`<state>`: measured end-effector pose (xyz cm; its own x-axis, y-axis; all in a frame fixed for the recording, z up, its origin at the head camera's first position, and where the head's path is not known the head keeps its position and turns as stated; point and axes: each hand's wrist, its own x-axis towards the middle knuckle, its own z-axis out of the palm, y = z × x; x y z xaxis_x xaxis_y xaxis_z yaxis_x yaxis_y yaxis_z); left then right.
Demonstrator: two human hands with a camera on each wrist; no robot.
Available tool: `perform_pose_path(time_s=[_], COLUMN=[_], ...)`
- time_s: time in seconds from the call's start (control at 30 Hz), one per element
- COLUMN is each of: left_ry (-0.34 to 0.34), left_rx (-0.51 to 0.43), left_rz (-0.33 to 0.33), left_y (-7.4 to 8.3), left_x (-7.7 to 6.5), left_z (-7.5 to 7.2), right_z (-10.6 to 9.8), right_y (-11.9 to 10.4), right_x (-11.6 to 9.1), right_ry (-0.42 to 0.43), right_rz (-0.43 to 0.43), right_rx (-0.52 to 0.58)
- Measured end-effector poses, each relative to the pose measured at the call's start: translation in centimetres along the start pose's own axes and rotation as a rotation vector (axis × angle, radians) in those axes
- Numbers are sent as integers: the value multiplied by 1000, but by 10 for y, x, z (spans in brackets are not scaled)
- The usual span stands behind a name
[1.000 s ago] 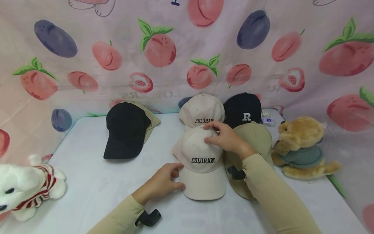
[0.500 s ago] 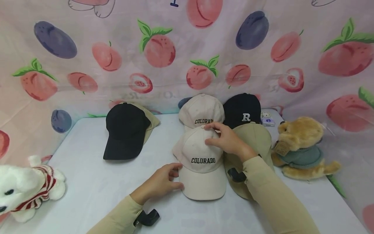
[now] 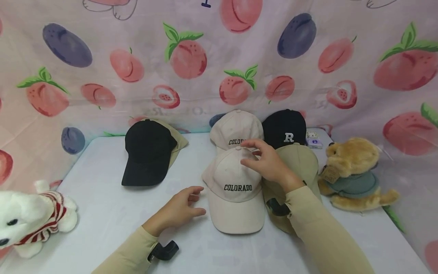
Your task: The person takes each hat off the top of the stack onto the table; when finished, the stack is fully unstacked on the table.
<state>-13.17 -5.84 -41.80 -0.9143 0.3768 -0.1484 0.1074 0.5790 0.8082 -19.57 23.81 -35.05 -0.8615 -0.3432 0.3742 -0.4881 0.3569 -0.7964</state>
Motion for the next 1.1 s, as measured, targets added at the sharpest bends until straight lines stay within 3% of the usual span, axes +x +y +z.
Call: perform_pose_path(time_s=[0.37,0.57,0.8,1.1], left_ry=[103,147,181,229], left_rx=[-79,-121,-103,-63], left_rz=[-44,-25,-6,-11], left_y=[-17,-27,-35,-48], left_x=[-13,-23,-35,-46], left_z=[-32,-48,-68,-92], right_z=[7,14,32,60], right_y=[-18,-27,-33,-36], right_x=[-2,-3,-4,0], right_ry=[-24,-62,-119,-167], right_rz=[-21,4,4,-31], right_rx=[23,64,19,70])
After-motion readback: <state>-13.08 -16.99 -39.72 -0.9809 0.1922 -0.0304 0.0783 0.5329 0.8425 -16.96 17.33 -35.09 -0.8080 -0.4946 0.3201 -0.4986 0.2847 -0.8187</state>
